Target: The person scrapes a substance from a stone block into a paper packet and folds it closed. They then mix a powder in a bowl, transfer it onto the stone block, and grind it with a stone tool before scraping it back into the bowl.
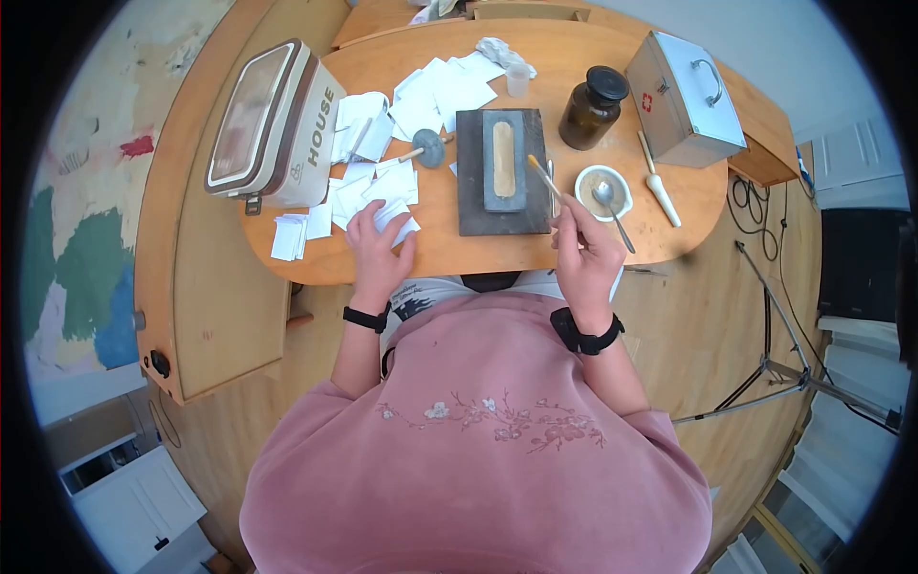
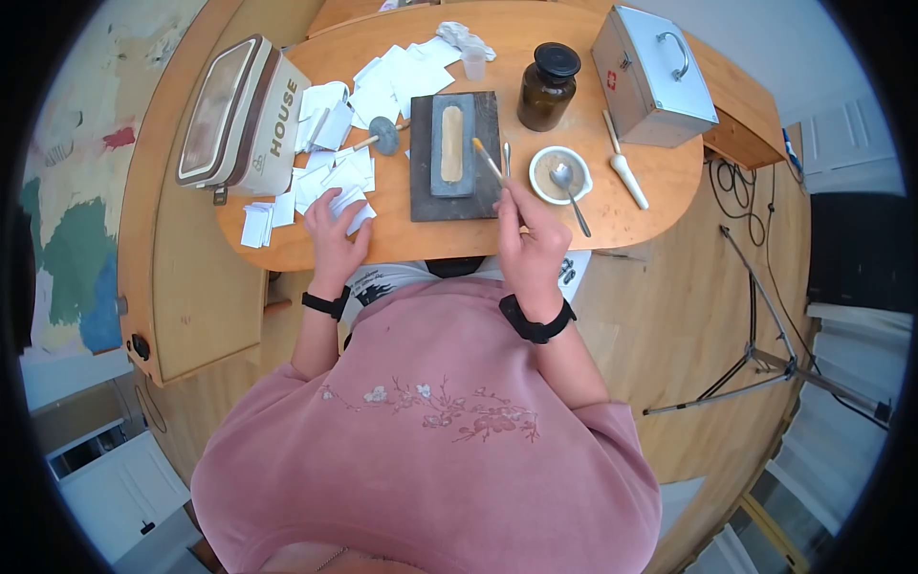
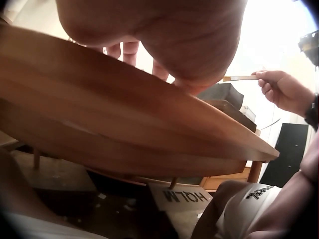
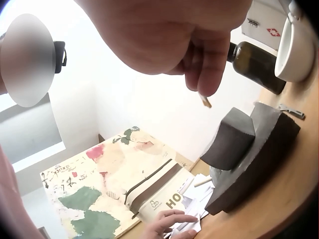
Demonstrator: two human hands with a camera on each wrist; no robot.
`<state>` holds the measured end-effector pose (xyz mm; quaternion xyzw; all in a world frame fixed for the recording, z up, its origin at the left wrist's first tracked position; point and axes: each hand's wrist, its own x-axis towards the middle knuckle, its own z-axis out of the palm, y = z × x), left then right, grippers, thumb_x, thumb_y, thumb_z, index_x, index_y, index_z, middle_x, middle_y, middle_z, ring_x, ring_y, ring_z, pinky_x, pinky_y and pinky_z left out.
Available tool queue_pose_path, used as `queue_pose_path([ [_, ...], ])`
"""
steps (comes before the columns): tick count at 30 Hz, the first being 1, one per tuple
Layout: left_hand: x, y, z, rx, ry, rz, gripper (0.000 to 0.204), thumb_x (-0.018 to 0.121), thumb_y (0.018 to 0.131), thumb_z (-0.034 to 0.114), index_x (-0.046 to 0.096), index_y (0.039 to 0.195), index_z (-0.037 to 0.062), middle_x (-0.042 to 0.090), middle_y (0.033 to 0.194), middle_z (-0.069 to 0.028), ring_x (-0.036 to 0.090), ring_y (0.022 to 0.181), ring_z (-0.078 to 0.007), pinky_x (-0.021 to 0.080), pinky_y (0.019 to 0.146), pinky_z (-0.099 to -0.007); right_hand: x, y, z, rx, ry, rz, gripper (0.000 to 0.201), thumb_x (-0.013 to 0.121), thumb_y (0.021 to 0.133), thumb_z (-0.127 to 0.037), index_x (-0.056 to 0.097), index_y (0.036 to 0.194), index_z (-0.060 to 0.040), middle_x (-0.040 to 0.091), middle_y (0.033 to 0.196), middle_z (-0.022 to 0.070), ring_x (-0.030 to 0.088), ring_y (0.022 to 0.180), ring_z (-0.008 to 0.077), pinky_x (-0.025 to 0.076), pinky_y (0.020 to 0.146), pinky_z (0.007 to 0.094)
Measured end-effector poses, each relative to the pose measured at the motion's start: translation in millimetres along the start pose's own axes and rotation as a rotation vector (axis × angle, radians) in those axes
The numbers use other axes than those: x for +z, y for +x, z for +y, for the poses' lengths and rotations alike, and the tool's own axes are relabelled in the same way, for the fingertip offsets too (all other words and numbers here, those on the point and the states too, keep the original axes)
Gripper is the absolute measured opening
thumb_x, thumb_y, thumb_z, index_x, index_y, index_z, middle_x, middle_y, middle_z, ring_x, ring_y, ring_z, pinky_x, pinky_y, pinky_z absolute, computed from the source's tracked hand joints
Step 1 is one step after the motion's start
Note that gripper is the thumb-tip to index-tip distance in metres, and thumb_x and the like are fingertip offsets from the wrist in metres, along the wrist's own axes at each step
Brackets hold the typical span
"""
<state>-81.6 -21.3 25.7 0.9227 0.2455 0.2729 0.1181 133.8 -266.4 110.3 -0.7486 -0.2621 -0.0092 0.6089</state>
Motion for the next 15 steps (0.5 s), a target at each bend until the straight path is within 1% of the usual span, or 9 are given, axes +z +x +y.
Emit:
queue_pose_path([
  [4, 0.5, -0.8, -9.6, -0.004, 0.010, 0.015, 0.033, 0.081, 0.092, 0.015, 0.082, 0.125, 0.0176, 0.057, 0.151, -0.0158, 0.046, 0.139, -0.0441, 0.037, 0.119, -0.0591, -5.6, -1.7, 1.5, -0.059, -0.115, -0.012, 0.020, 0.074, 0.104, 0.001, 0.082, 0.121, 0.0059, 0.081, 0.086, 0.0178, 0.079, 0.074, 0.0217, 0.060, 0.069, 0.0321],
  [6, -0.4, -1.2, -9.7, -0.007, 0.017, 0.019, 0.033, 0.080, 0.093, 0.013, 0.082, 0.125, 0.0174, 0.058, 0.150, -0.0157, 0.046, 0.139, -0.0436, 0.038, 0.119, -0.0585, -4.9, -8.8, 7.1, -0.112, -0.078, -0.110, 0.018, 0.074, 0.104, 0.001, 0.082, 0.119, 0.0066, 0.080, 0.084, 0.0165, 0.077, 0.071, 0.0211, 0.059, 0.067, 0.0316],
  [7, -1.3, -0.6, -8.8, -0.008, 0.025, 0.022, 0.032, 0.078, 0.094, 0.011, 0.082, 0.125, 0.0172, 0.058, 0.149, -0.0155, 0.047, 0.138, -0.0432, 0.038, 0.118, -0.0580, -5.7, -11.0, 5.4, -0.109, -0.079, -0.109, 0.018, 0.074, 0.104, 0.001, 0.082, 0.119, 0.0066, 0.080, 0.084, 0.0165, 0.077, 0.071, 0.0211, 0.059, 0.067, 0.0316],
  [8, -2.1, 0.5, -7.7, -0.008, 0.025, 0.021, 0.032, 0.078, 0.094, 0.011, 0.082, 0.125, 0.0172, 0.058, 0.149, -0.0155, 0.047, 0.138, -0.0432, 0.038, 0.118, -0.0580, -5.5, -12.5, 1.7, -0.114, -0.077, -0.054, 0.018, 0.075, 0.103, 0.001, 0.082, 0.119, 0.0068, 0.079, 0.083, 0.0167, 0.077, 0.070, 0.0211, 0.058, 0.066, 0.0313],
  [9, -3.3, 1.7, -6.1, -0.021, 0.028, 0.025, 0.031, 0.078, 0.095, 0.010, 0.083, 0.125, 0.0166, 0.060, 0.149, -0.0157, 0.048, 0.139, -0.0415, 0.037, 0.119, -0.0557, -5.2, -12.8, -1.6, -0.119, -0.074, 0.000, 0.018, 0.076, 0.102, 0.002, 0.082, 0.118, 0.0071, 0.078, 0.083, 0.0168, 0.076, 0.070, 0.0212, 0.057, 0.065, 0.0311],
  [10, -3.8, 1.8, -5.0, -0.034, 0.033, 0.030, 0.030, 0.078, 0.096, 0.010, 0.083, 0.124, 0.0160, 0.061, 0.148, -0.0160, 0.048, 0.139, -0.0399, 0.037, 0.119, -0.0535, -5.8, -12.4, -2.0, -0.117, -0.074, -0.002, 0.018, 0.076, 0.102, 0.002, 0.082, 0.118, 0.0071, 0.078, 0.083, 0.0168, 0.076, 0.070, 0.0212, 0.057, 0.065, 0.0311],
  [12, -2.5, 0.8, -2.9, -0.048, 0.021, 0.042, 0.029, 0.078, 0.097, 0.011, 0.083, 0.125, 0.0152, 0.061, 0.148, -0.0157, 0.049, 0.139, -0.0394, 0.037, 0.119, -0.0534, -7.9, -11.2, -1.8, -0.128, -0.097, 0.031, 0.018, 0.076, 0.099, 0.005, 0.082, 0.117, 0.0073, 0.076, 0.081, 0.0178, 0.075, 0.068, 0.0227, 0.057, 0.064, 0.0324],
  [13, -1.4, 0.7, -1.3, -0.060, 0.008, 0.055, 0.027, 0.078, 0.099, 0.012, 0.082, 0.126, 0.0145, 0.061, 0.147, -0.0155, 0.049, 0.139, -0.0390, 0.037, 0.119, -0.0533, -8.2, -11.9, -2.3, -0.128, -0.097, 0.031, 0.018, 0.076, 0.099, 0.005, 0.082, 0.117, 0.0073, 0.076, 0.081, 0.0178, 0.075, 0.068, 0.0227, 0.057, 0.064, 0.0324],
  [15, 3.4, 1.1, 3.6, -0.069, -0.019, 0.068, 0.026, 0.079, 0.101, 0.013, 0.082, 0.127, 0.0132, 0.061, 0.147, -0.0154, 0.049, 0.139, -0.0391, 0.037, 0.119, -0.0535, -9.3, -14.8, -3.3, -0.218, -0.164, -0.036, 0.019, 0.077, 0.098, 0.006, 0.082, 0.116, 0.0077, 0.074, 0.079, 0.0181, 0.072, 0.065, 0.0240, 0.055, 0.062, 0.0339],
])
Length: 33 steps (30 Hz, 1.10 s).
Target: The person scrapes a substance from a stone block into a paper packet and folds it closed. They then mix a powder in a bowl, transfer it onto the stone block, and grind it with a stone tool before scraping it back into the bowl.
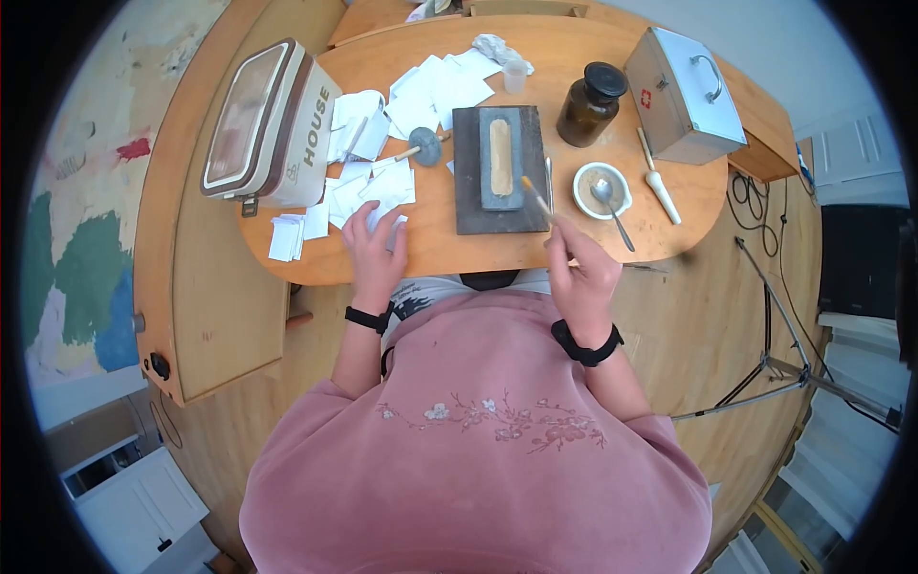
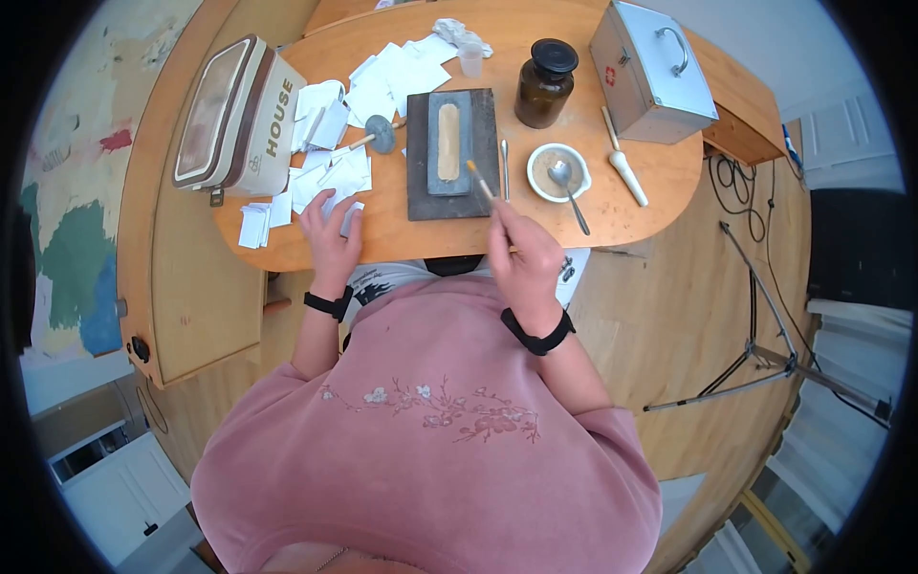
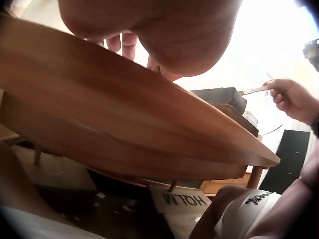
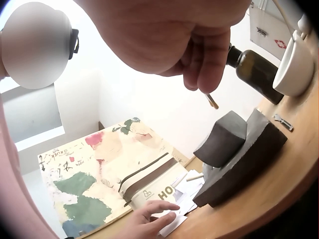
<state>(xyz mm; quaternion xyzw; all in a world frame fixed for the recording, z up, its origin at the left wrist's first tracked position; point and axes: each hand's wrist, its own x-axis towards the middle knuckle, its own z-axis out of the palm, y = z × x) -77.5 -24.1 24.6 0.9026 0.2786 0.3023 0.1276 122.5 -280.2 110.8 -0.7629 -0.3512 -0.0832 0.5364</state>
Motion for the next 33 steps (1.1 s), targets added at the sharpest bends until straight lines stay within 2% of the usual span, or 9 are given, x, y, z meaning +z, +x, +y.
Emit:
queue_pose_path([
  [4, 8.9, -2.1, 8.6, 0.020, -0.015, 0.053, 0.027, 0.080, 0.103, 0.016, 0.080, 0.129, 0.0096, 0.060, 0.148, -0.0156, 0.049, 0.139, -0.0393, 0.037, 0.118, -0.0542, 7.3, -6.6, -0.8, -0.036, 0.058, -0.034, 0.019, 0.078, 0.097, 0.006, 0.082, 0.115, 0.0076, 0.073, 0.077, 0.0167, 0.070, 0.063, 0.0237, 0.054, 0.061, 0.0342],
  [6, 9.5, -2.6, 14.4, 0.018, -0.006, 0.075, 0.029, 0.080, 0.102, 0.016, 0.079, 0.130, 0.0091, 0.060, 0.148, -0.0160, 0.049, 0.139, -0.0393, 0.037, 0.118, -0.0541, 6.5, -7.0, -2.9, 0.054, 0.009, 0.053, 0.020, 0.078, 0.096, 0.006, 0.082, 0.116, 0.0074, 0.074, 0.078, 0.0169, 0.070, 0.063, 0.0240, 0.054, 0.060, 0.0332],
  [10, 18.2, -4.0, 14.0, 0.046, 0.005, 0.120, 0.032, 0.081, 0.101, 0.019, 0.077, 0.131, 0.0085, 0.060, 0.147, -0.0163, 0.049, 0.137, -0.0400, 0.037, 0.117, -0.0558, -3.0, -7.1, -4.1, 0.126, 0.070, -0.016, 0.020, 0.077, 0.097, 0.006, 0.082, 0.116, 0.0074, 0.074, 0.078, 0.0166, 0.071, 0.062, 0.0229, 0.056, 0.060, 0.0322],
  [15, 22.1, -6.5, 8.9, 0.043, -0.007, 0.126, 0.035, 0.082, 0.101, 0.020, 0.076, 0.132, 0.0066, 0.059, 0.147, -0.0175, 0.048, 0.137, -0.0403, 0.037, 0.116, -0.0559, -6.1, -9.3, -2.2, 0.039, 0.090, -0.020, 0.018, 0.078, 0.097, 0.005, 0.083, 0.114, 0.0075, 0.075, 0.076, 0.0146, 0.072, 0.062, 0.0188, 0.056, 0.061, 0.0299],
  [22, 21.1, -7.3, 10.7, 0.026, 0.003, 0.132, 0.036, 0.082, 0.098, 0.013, 0.076, 0.134, 0.0079, 0.060, 0.147, -0.0170, 0.048, 0.138, -0.0385, 0.038, 0.117, -0.0530, -7.3, -7.2, -1.9, 0.072, 0.093, 0.074, 0.017, 0.078, 0.097, 0.004, 0.082, 0.113, 0.0074, 0.074, 0.074, 0.0149, 0.071, 0.061, 0.0188, 0.055, 0.060, 0.0301],
  [28, 20.7, -6.9, 11.7, 0.019, 0.000, 0.132, 0.037, 0.082, 0.099, 0.013, 0.075, 0.134, 0.0072, 0.060, 0.147, -0.0175, 0.048, 0.139, -0.0384, 0.038, 0.117, -0.0533, -8.5, -0.2, 4.3, 0.101, 0.140, -0.073, 0.015, 0.077, 0.098, 0.002, 0.082, 0.111, 0.0071, 0.073, 0.072, 0.0137, 0.069, 0.059, 0.0157, 0.055, 0.059, 0.0292],
  [30, 21.4, -6.4, 10.0, 0.019, 0.006, 0.140, 0.036, 0.083, 0.099, 0.015, 0.076, 0.133, 0.0069, 0.060, 0.146, -0.0170, 0.048, 0.138, -0.0393, 0.038, 0.116, -0.0537, -4.3, 1.6, 7.1, 0.139, 0.077, 0.107, 0.015, 0.078, 0.099, 0.001, 0.082, 0.111, 0.0064, 0.074, 0.074, 0.0137, 0.069, 0.059, 0.0162, 0.055, 0.059, 0.0298],
  [31, 21.3, -7.1, 9.5, 0.020, 0.011, 0.143, 0.035, 0.083, 0.099, 0.017, 0.076, 0.131, 0.0066, 0.060, 0.146, -0.0165, 0.048, 0.136, -0.0402, 0.039, 0.116, -0.0540, -6.6, 2.6, 5.2, 0.139, 0.076, 0.106, 0.015, 0.078, 0.099, 0.001, 0.082, 0.111, 0.0064, 0.074, 0.074, 0.0137, 0.069, 0.059, 0.0162, 0.055, 0.059, 0.0298],
  [33, 21.6, -7.6, 10.0, 0.023, 0.004, 0.144, 0.035, 0.083, 0.098, 0.017, 0.076, 0.131, 0.0066, 0.060, 0.146, -0.0164, 0.048, 0.136, -0.0402, 0.039, 0.116, -0.0541, -15.8, 3.8, -0.9, 0.134, 0.159, -0.079, 0.016, 0.079, 0.099, 0.000, 0.082, 0.113, 0.0056, 0.076, 0.077, 0.0130, 0.070, 0.061, 0.0173, 0.057, 0.061, 0.0304],
])
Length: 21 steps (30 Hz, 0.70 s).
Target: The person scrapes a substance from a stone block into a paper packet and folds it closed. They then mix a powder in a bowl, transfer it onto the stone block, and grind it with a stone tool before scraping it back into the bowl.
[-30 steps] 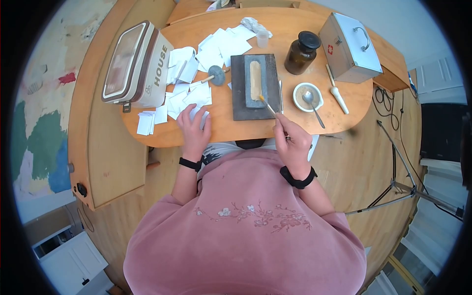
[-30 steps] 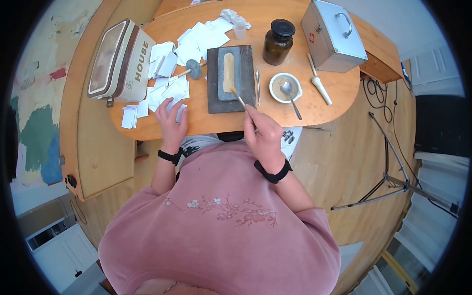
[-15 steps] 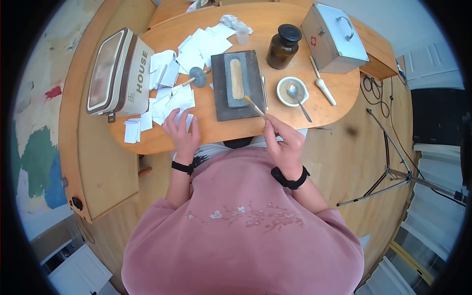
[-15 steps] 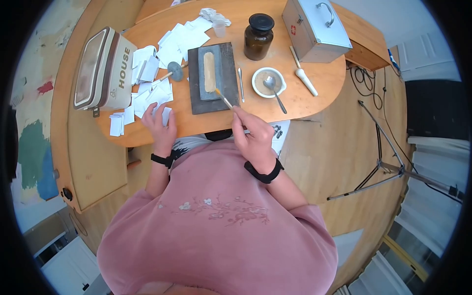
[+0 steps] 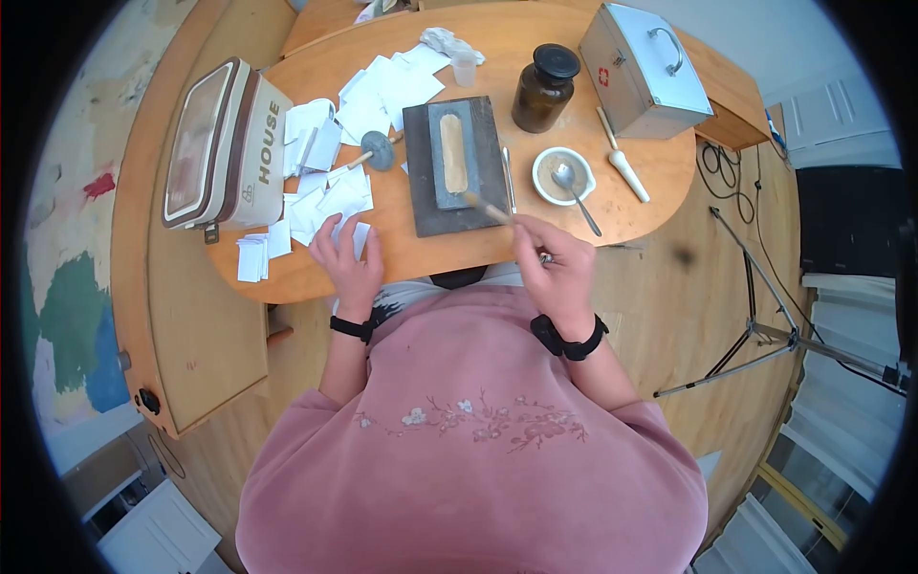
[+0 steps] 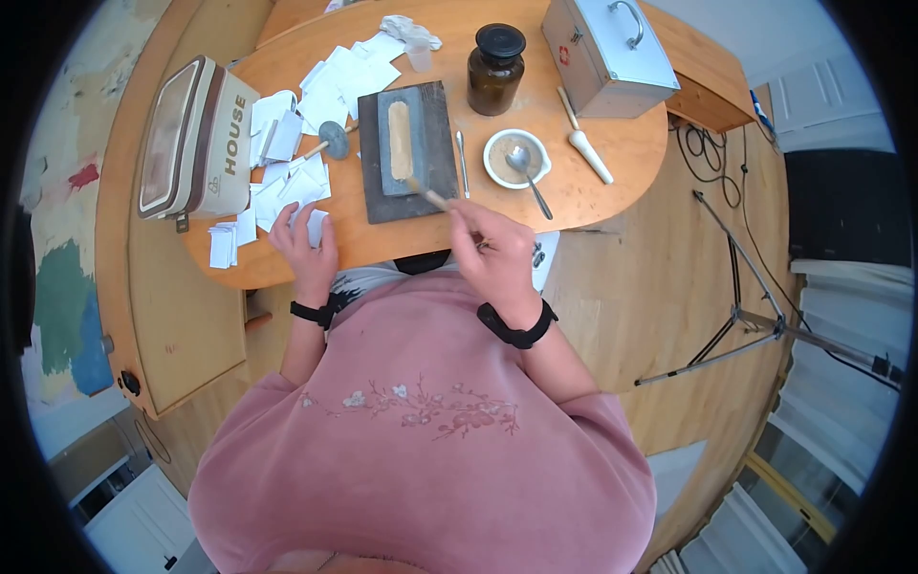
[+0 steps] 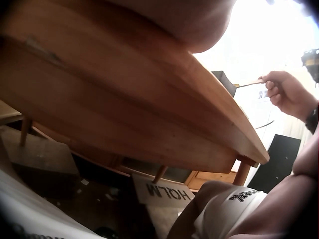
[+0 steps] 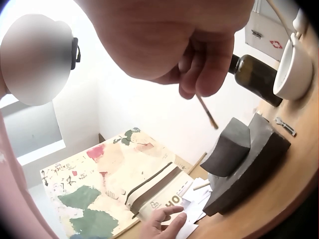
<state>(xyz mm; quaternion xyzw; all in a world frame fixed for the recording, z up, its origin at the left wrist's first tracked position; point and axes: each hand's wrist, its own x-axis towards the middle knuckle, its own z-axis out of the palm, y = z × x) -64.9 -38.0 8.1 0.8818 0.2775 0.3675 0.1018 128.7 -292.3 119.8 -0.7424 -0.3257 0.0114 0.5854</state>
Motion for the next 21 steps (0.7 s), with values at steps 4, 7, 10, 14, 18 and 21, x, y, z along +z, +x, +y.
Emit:
queue_pose_path([
  [4, -0.4, 1.5, 0.5, 0.005, -0.012, 0.002, 0.035, 0.083, 0.098, 0.015, 0.077, 0.132, 0.0061, 0.061, 0.145, -0.0164, 0.049, 0.135, -0.0392, 0.039, 0.116, -0.0535, -8.3, 4.5, 0.8, -0.006, -0.122, -0.011, 0.016, 0.079, 0.098, 0.000, 0.083, 0.113, 0.0051, 0.078, 0.079, 0.0119, 0.072, 0.065, 0.0176, 0.058, 0.064, 0.0305],
  [7, -1.6, 1.5, 2.9, -0.019, -0.041, 0.026, 0.031, 0.078, 0.102, 0.013, 0.077, 0.132, 0.0054, 0.063, 0.143, -0.0164, 0.050, 0.134, -0.0385, 0.039, 0.115, -0.0525, -46.7, 23.1, 1.8, -0.122, -0.250, 0.268, 0.015, 0.079, 0.101, -0.002, 0.084, 0.114, 0.0032, 0.078, 0.081, 0.0115, 0.073, 0.071, 0.0155, 0.057, 0.066, 0.0302],
  [10, -1.1, -0.1, 1.2, -0.023, -0.037, 0.014, 0.027, 0.069, 0.106, 0.008, 0.077, 0.132, 0.0043, 0.063, 0.142, -0.0166, 0.051, 0.134, -0.0384, 0.040, 0.114, -0.0518, -92.4, 51.3, 19.1, -0.005, -0.316, 0.305, 0.017, 0.077, 0.105, -0.006, 0.085, 0.118, 0.0017, 0.076, 0.083, 0.0116, 0.070, 0.072, 0.0145, 0.055, 0.067, 0.0296],
  [14, -4.1, 0.8, 1.5, -0.028, -0.039, 0.013, 0.028, 0.064, 0.107, 0.003, 0.076, 0.132, 0.0037, 0.064, 0.142, -0.0166, 0.052, 0.133, -0.0387, 0.040, 0.114, -0.0519, -126.2, 63.4, 95.9, 0.133, -0.364, 0.043, 0.022, 0.078, 0.107, -0.008, 0.084, 0.126, 0.0013, 0.075, 0.093, 0.0076, 0.061, 0.076, 0.0112, 0.050, 0.069, 0.0278],
  [18, -7.2, 1.3, 2.3, -0.055, -0.060, 0.000, 0.030, 0.063, 0.106, 0.000, 0.075, 0.133, 0.0042, 0.065, 0.141, -0.0154, 0.053, 0.131, -0.0385, 0.041, 0.114, -0.0517, -113.1, 63.8, 129.4, 0.091, -0.487, -0.076, 0.026, 0.078, 0.104, -0.006, 0.084, 0.129, -0.0021, 0.077, 0.103, 0.0121, 0.068, 0.085, 0.0205, 0.055, 0.076, 0.0330],
  [21, -6.8, 1.5, 2.5, -0.058, -0.064, 0.007, 0.029, 0.061, 0.108, 0.001, 0.075, 0.133, 0.0051, 0.066, 0.140, -0.0146, 0.054, 0.130, -0.0383, 0.041, 0.113, -0.0501, -100.0, 65.4, 146.7, -0.146, -0.662, -0.064, 0.029, 0.076, 0.104, -0.005, 0.082, 0.132, -0.0029, 0.080, 0.112, 0.0147, 0.073, 0.101, 0.0290, 0.059, 0.088, 0.0411],
])
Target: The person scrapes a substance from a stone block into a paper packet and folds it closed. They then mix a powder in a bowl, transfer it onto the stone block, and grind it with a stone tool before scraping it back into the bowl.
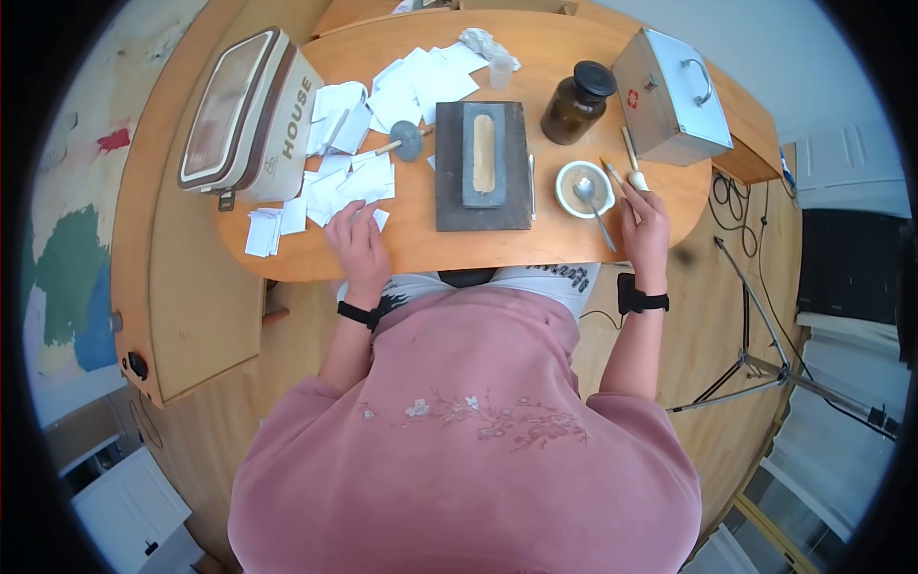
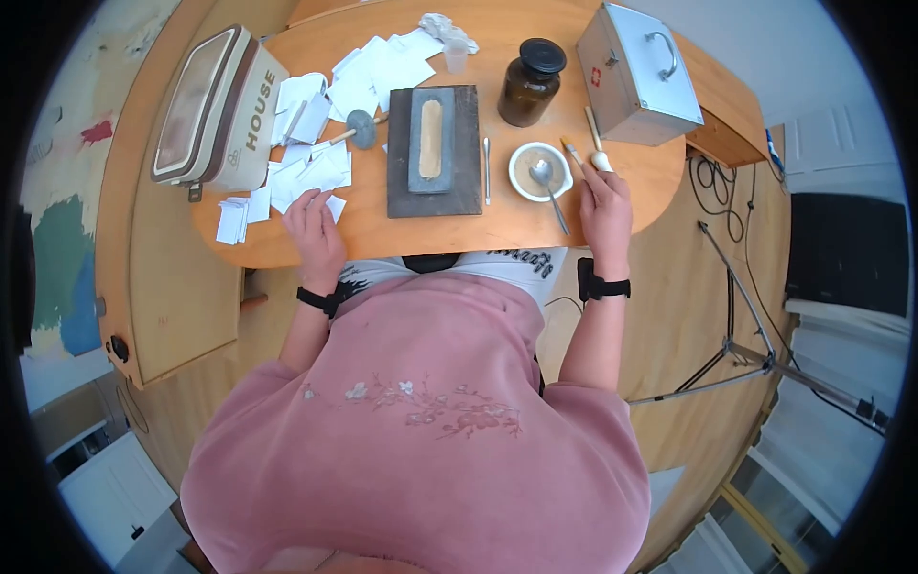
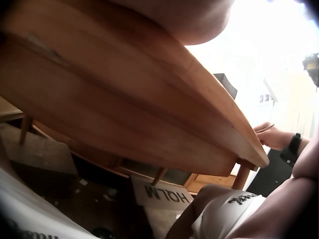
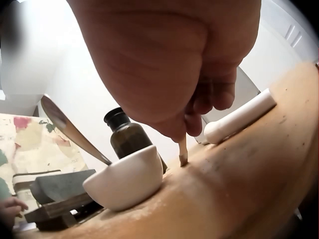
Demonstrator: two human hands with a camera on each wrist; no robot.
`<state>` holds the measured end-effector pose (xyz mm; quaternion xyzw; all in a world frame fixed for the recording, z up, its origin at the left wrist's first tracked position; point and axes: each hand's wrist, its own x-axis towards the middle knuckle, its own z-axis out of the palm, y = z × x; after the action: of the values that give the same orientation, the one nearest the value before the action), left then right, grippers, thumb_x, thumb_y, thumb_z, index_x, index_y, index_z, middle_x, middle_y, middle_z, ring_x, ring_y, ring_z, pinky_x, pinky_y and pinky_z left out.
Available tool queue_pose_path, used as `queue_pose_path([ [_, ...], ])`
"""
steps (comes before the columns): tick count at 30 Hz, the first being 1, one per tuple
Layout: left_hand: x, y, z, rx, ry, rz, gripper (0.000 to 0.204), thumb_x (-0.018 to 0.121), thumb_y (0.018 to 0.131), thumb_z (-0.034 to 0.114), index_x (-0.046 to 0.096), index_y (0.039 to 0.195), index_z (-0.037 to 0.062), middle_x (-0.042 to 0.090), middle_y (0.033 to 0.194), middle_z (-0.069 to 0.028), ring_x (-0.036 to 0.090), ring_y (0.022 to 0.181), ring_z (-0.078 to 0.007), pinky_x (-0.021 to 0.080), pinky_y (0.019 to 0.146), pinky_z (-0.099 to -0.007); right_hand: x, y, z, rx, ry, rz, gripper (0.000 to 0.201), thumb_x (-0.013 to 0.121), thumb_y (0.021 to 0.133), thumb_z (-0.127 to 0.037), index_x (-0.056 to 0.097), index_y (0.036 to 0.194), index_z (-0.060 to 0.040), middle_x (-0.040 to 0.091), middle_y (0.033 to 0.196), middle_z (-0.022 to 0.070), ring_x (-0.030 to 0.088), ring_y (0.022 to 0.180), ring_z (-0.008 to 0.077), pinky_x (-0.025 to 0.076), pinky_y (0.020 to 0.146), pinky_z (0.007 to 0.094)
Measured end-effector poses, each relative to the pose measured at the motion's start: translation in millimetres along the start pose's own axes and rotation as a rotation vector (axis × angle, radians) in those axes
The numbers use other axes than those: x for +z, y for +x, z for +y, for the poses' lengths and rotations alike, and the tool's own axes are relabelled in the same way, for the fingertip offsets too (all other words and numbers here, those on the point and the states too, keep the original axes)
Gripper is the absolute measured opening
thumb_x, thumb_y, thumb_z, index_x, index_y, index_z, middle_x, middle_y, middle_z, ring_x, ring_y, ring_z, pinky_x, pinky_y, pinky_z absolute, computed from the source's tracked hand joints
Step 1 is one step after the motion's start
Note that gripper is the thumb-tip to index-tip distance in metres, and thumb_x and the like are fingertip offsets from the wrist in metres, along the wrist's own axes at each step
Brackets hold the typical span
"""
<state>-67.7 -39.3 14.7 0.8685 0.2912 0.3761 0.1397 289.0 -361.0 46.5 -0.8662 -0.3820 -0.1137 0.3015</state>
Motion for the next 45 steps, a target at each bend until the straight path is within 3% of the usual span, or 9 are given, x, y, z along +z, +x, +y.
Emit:
queue_pose_path([
  [4, 1.7, -0.6, -2.1, 0.019, -0.023, 0.016, 0.029, 0.060, 0.109, 0.001, 0.075, 0.133, 0.0064, 0.067, 0.140, -0.0141, 0.054, 0.129, -0.0377, 0.041, 0.113, -0.0485, 2.4, -0.3, -5.3, 0.025, 0.008, -0.002, 0.031, 0.076, 0.102, -0.005, 0.081, 0.132, -0.0033, 0.079, 0.118, 0.0171, 0.071, 0.113, 0.0373, 0.058, 0.101, 0.0466],
  [7, 1.3, -0.5, -1.7, 0.015, -0.033, 0.011, 0.029, 0.060, 0.109, 0.000, 0.075, 0.133, 0.0059, 0.067, 0.139, -0.0145, 0.054, 0.129, -0.0375, 0.040, 0.113, -0.0483, -8.6, -8.9, -16.4, 0.020, -0.058, 0.161, 0.028, 0.077, 0.103, -0.005, 0.082, 0.130, -0.0025, 0.080, 0.114, 0.0166, 0.074, 0.105, 0.0340, 0.060, 0.093, 0.0433],
  [9, 0.0, 0.8, -0.2, 0.018, -0.031, 0.008, 0.029, 0.060, 0.109, 0.000, 0.074, 0.133, 0.0055, 0.067, 0.139, -0.0146, 0.054, 0.130, -0.0375, 0.040, 0.113, -0.0483, -24.8, -15.7, -39.0, 0.266, 0.044, 0.354, 0.022, 0.079, 0.103, -0.005, 0.083, 0.124, -0.0007, 0.079, 0.103, 0.0145, 0.074, 0.088, 0.0265, 0.060, 0.079, 0.0380],
  [14, 2.3, 0.3, 0.9, 0.029, -0.030, 0.008, 0.029, 0.059, 0.108, -0.001, 0.074, 0.132, 0.0047, 0.067, 0.139, -0.0146, 0.053, 0.130, -0.0374, 0.040, 0.113, -0.0486, -59.8, -15.7, -125.5, 0.078, 0.058, 0.455, 0.007, 0.083, 0.100, -0.002, 0.081, 0.105, 0.0023, 0.071, 0.081, 0.0096, 0.066, 0.067, 0.0184, 0.051, 0.062, 0.0316],
  [18, 1.7, -0.5, -2.4, 0.020, -0.039, 0.019, 0.030, 0.061, 0.107, 0.000, 0.075, 0.133, 0.0051, 0.067, 0.138, -0.0144, 0.054, 0.130, -0.0370, 0.039, 0.115, -0.0497, -42.0, -20.9, -166.4, -0.080, 0.410, 0.048, 0.005, 0.083, 0.098, -0.001, 0.078, 0.098, -0.0014, 0.069, 0.076, 0.0097, 0.063, 0.060, 0.0205, 0.049, 0.056, 0.0330],
  [23, 1.7, -1.0, -1.5, -0.003, -0.056, 0.042, 0.030, 0.061, 0.107, 0.000, 0.075, 0.132, 0.0052, 0.067, 0.137, -0.0148, 0.056, 0.129, -0.0365, 0.039, 0.116, -0.0508, 10.0, -37.7, -142.7, -0.016, 0.127, -0.277, 0.023, 0.069, 0.099, -0.008, 0.080, 0.120, -0.0051, 0.073, 0.093, 0.0166, 0.074, 0.080, 0.0408, 0.061, 0.070, 0.0506],
  [26, 1.0, -0.4, -2.0, 0.007, -0.055, 0.039, 0.029, 0.061, 0.107, 0.000, 0.074, 0.132, 0.0050, 0.067, 0.136, -0.0155, 0.056, 0.129, -0.0362, 0.039, 0.116, -0.0507, 16.7, -37.0, -148.1, 0.060, 0.096, -0.367, 0.035, 0.071, 0.098, -0.007, 0.078, 0.132, -0.0067, 0.073, 0.096, 0.0174, 0.074, 0.086, 0.0403, 0.060, 0.075, 0.0498],
  [36, -0.4, 0.2, -0.8, 0.000, -0.059, 0.025, 0.031, 0.063, 0.104, 0.000, 0.075, 0.132, 0.0055, 0.067, 0.138, -0.0141, 0.056, 0.127, -0.0356, 0.038, 0.115, -0.0500, 31.9, -36.7, -136.5, 0.009, 0.040, -0.336, 0.031, 0.070, 0.100, -0.011, 0.080, 0.129, -0.0063, 0.072, 0.091, 0.0153, 0.075, 0.079, 0.0388, 0.061, 0.068, 0.0495],
  [45, 1.8, -1.0, -1.1, 0.006, -0.053, 0.020, 0.029, 0.061, 0.107, -0.002, 0.076, 0.131, 0.0052, 0.067, 0.139, -0.0144, 0.053, 0.130, -0.0371, 0.041, 0.112, -0.0479, 15.9, -42.4, -139.5, 0.037, 0.053, -0.330, 0.013, 0.071, 0.102, -0.015, 0.080, 0.106, -0.0061, 0.070, 0.086, 0.0146, 0.073, 0.077, 0.0395, 0.060, 0.067, 0.0505],
])
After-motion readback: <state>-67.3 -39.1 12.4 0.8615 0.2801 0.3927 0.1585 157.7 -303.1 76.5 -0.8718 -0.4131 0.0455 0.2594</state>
